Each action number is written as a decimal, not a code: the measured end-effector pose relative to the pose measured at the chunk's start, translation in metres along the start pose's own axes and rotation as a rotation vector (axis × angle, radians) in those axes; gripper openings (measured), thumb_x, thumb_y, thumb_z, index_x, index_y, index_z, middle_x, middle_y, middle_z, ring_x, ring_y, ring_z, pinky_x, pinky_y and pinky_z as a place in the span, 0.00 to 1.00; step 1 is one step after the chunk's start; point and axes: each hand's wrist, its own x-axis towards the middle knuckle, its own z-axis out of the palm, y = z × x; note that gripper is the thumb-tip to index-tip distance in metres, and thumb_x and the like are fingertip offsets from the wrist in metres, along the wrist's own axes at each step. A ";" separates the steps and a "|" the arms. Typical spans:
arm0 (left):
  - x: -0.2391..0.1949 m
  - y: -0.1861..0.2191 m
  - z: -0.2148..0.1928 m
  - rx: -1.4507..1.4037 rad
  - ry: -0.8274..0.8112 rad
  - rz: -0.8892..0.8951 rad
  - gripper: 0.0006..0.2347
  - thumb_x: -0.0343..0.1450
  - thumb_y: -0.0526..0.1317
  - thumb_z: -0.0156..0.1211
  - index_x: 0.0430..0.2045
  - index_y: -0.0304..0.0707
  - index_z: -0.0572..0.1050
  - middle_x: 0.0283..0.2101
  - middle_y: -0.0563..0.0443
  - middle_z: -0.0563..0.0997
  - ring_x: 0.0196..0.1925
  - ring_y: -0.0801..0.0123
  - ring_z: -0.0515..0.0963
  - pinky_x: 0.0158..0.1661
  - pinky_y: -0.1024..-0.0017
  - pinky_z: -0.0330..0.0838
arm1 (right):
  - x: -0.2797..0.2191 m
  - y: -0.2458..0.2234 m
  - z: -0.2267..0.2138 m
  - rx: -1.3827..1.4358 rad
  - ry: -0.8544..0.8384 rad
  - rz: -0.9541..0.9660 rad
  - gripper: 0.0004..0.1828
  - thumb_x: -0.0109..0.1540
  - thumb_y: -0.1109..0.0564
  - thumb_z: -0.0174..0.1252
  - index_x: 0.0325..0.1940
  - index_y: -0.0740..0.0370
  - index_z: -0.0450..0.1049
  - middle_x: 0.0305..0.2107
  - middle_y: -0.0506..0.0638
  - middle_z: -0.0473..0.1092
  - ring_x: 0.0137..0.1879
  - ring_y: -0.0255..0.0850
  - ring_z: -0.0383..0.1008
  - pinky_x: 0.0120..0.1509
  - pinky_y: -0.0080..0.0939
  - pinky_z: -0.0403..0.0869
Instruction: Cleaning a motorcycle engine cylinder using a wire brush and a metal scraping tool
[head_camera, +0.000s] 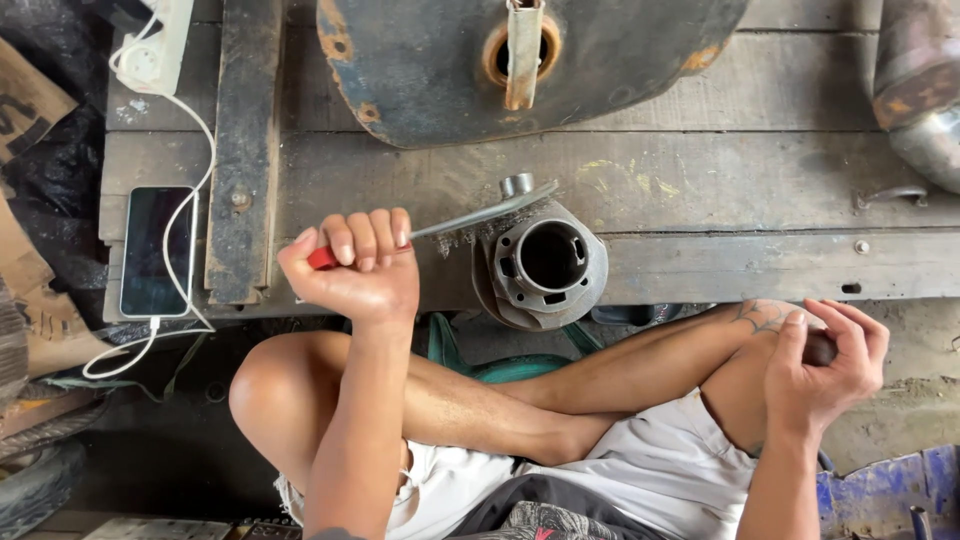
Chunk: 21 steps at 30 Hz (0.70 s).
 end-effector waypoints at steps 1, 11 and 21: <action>-0.001 -0.007 0.002 0.003 -0.004 -0.004 0.13 0.58 0.46 0.48 0.01 0.46 0.63 0.05 0.58 0.52 0.11 0.71 0.49 0.24 0.71 0.50 | 0.001 0.001 0.000 -0.001 0.004 0.005 0.07 0.72 0.74 0.63 0.53 0.74 0.81 0.53 0.65 0.69 0.53 0.52 0.75 0.46 0.44 0.76; -0.003 -0.017 0.014 -0.016 -0.189 0.020 0.13 0.61 0.46 0.44 0.03 0.46 0.61 0.08 0.59 0.52 0.13 0.72 0.47 0.23 0.69 0.49 | -0.003 0.013 0.000 -0.036 -0.032 -0.047 0.08 0.71 0.72 0.65 0.54 0.72 0.82 0.49 0.64 0.71 0.51 0.51 0.75 0.49 0.46 0.77; -0.008 -0.032 0.023 -0.006 -0.180 -0.010 0.13 0.60 0.46 0.45 0.03 0.44 0.60 0.08 0.56 0.52 0.14 0.69 0.47 0.25 0.67 0.51 | 0.029 -0.134 0.047 0.470 -0.275 -0.243 0.18 0.65 0.59 0.57 0.54 0.77 0.72 0.45 0.67 0.73 0.53 0.55 0.73 0.61 0.50 0.72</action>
